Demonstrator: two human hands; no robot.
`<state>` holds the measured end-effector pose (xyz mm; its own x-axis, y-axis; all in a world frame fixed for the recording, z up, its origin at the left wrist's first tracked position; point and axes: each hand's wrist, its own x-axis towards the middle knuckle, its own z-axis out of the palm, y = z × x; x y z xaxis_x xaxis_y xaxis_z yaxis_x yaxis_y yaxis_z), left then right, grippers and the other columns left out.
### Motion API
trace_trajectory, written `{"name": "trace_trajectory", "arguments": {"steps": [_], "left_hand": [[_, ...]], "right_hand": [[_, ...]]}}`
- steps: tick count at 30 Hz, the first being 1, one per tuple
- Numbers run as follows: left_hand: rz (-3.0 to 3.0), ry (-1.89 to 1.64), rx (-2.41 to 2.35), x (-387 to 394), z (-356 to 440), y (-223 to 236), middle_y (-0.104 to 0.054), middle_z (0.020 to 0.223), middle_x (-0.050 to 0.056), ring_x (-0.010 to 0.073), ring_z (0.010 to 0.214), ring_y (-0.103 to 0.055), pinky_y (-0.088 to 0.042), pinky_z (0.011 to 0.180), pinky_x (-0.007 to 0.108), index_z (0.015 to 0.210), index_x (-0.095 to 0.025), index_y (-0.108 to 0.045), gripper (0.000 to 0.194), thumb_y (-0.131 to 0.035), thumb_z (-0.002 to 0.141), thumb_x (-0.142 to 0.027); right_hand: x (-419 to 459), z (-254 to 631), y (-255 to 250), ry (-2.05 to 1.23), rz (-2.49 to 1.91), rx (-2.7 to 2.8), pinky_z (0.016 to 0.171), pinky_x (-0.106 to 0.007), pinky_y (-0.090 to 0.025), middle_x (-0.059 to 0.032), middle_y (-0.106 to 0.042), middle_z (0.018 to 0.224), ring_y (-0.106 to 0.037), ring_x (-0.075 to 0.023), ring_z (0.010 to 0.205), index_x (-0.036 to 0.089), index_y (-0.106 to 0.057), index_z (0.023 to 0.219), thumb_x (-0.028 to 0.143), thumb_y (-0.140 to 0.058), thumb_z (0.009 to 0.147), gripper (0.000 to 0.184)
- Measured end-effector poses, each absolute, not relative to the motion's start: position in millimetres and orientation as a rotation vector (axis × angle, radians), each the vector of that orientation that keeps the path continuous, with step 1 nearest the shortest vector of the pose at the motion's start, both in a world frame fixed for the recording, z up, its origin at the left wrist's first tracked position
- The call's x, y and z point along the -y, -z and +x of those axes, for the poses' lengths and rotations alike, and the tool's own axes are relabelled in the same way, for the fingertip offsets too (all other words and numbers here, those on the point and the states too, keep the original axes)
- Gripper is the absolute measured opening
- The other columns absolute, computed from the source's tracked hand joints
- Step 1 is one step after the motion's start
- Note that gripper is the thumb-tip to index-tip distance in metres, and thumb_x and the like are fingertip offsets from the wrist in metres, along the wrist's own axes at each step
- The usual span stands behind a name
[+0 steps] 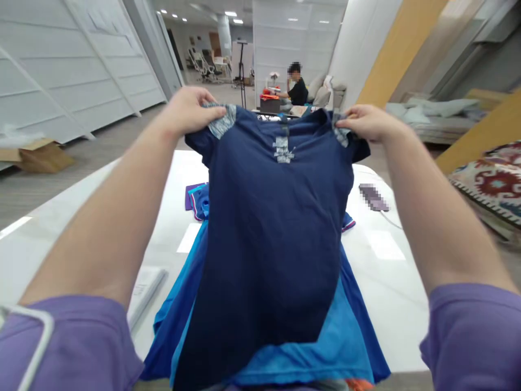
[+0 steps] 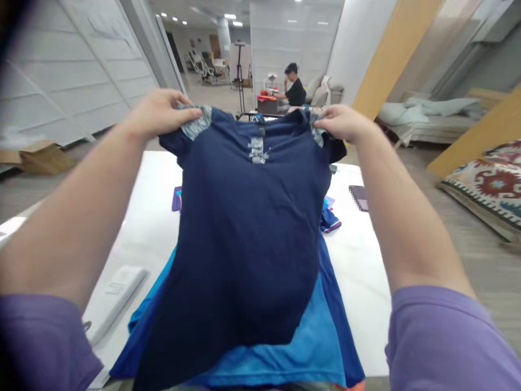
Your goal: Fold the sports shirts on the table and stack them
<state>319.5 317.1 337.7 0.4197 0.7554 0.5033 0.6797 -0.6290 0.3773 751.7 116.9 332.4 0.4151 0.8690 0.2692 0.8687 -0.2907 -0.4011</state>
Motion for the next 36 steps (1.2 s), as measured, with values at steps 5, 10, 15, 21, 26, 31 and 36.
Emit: {"name": "trace_trajectory", "arguments": {"steps": [5,10,15,21,26,31,36], "left_hand": [[2.551,-0.705,-1.605,-348,362,-164,-0.056,0.168,0.023,0.0472,0.156,-0.052,-0.038,0.132,0.074,0.154,-0.019,-0.068,0.063,-0.070,0.105,-0.058],[2.596,-0.181,-1.475,-295,363,-56,-0.035,0.188,0.016,0.0508,0.172,-0.027,-0.022,0.133,0.086,0.180,-0.033,-0.042,0.091,-0.036,0.107,-0.086],[2.596,-0.064,-1.509,-265,338,-21,-0.019,0.194,0.010,0.0498,0.179,0.000,0.000,0.134,0.090,0.186,-0.036,-0.027,0.102,-0.032,0.102,-0.095],[2.545,-0.159,-1.516,-292,322,-15,-0.018,0.195,0.005,0.0482,0.180,-0.002,0.003,0.135,0.088,0.184,-0.043,-0.031,0.097,-0.034,0.103,-0.094],[2.531,-0.197,-1.524,-346,299,-17,-0.019,0.194,0.006,0.0467,0.180,-0.005,0.002,0.135,0.088,0.184,-0.041,-0.034,0.096,-0.034,0.103,-0.093],[2.504,-0.159,-1.580,-418,265,-17,-0.018,0.195,0.007,0.0448,0.180,-0.006,0.002,0.137,0.084,0.184,-0.040,-0.034,0.097,-0.035,0.103,-0.093],[2.519,-0.196,-1.558,-486,241,-19,-0.017,0.195,0.008,0.0429,0.180,-0.007,0.003,0.137,0.085,0.184,-0.039,-0.034,0.099,-0.038,0.102,-0.094]], "right_hand": [[-186,733,-155,0.058,-2.297,1.584,0.126,-0.059,-0.051,-0.0271,-0.064,0.160,-0.063,-0.0413,0.148,0.008,-0.062,0.159,0.055,-0.056,0.114,0.065],[-159,661,-55,-0.132,-2.383,1.926,0.137,-0.081,-0.023,-0.0144,-0.029,0.190,-0.028,-0.0494,0.173,0.028,-0.038,0.183,0.086,-0.034,0.109,0.093],[-102,624,-29,-0.077,-2.456,1.966,0.132,-0.092,-0.007,-0.0090,-0.012,0.195,-0.009,-0.0594,0.175,0.037,-0.028,0.187,0.101,-0.038,0.097,0.111],[-110,617,-8,-0.079,-2.455,1.948,0.134,-0.090,-0.004,-0.0050,-0.016,0.194,-0.008,-0.0575,0.176,0.043,-0.027,0.186,0.100,-0.039,0.096,0.107],[-178,598,-5,-0.069,-2.371,1.986,0.131,-0.093,-0.003,-0.0107,-0.017,0.194,-0.011,-0.0585,0.175,0.038,-0.030,0.186,0.099,-0.036,0.100,0.106],[-252,568,-3,-0.079,-2.288,1.986,0.129,-0.094,-0.001,-0.0128,-0.020,0.193,-0.012,-0.0595,0.174,0.035,-0.033,0.185,0.098,-0.037,0.101,0.105],[-322,549,-1,-0.083,-2.200,1.987,0.127,-0.095,0.002,-0.0168,-0.022,0.192,-0.011,-0.0631,0.173,0.029,-0.037,0.184,0.099,-0.041,0.100,0.109]]}}
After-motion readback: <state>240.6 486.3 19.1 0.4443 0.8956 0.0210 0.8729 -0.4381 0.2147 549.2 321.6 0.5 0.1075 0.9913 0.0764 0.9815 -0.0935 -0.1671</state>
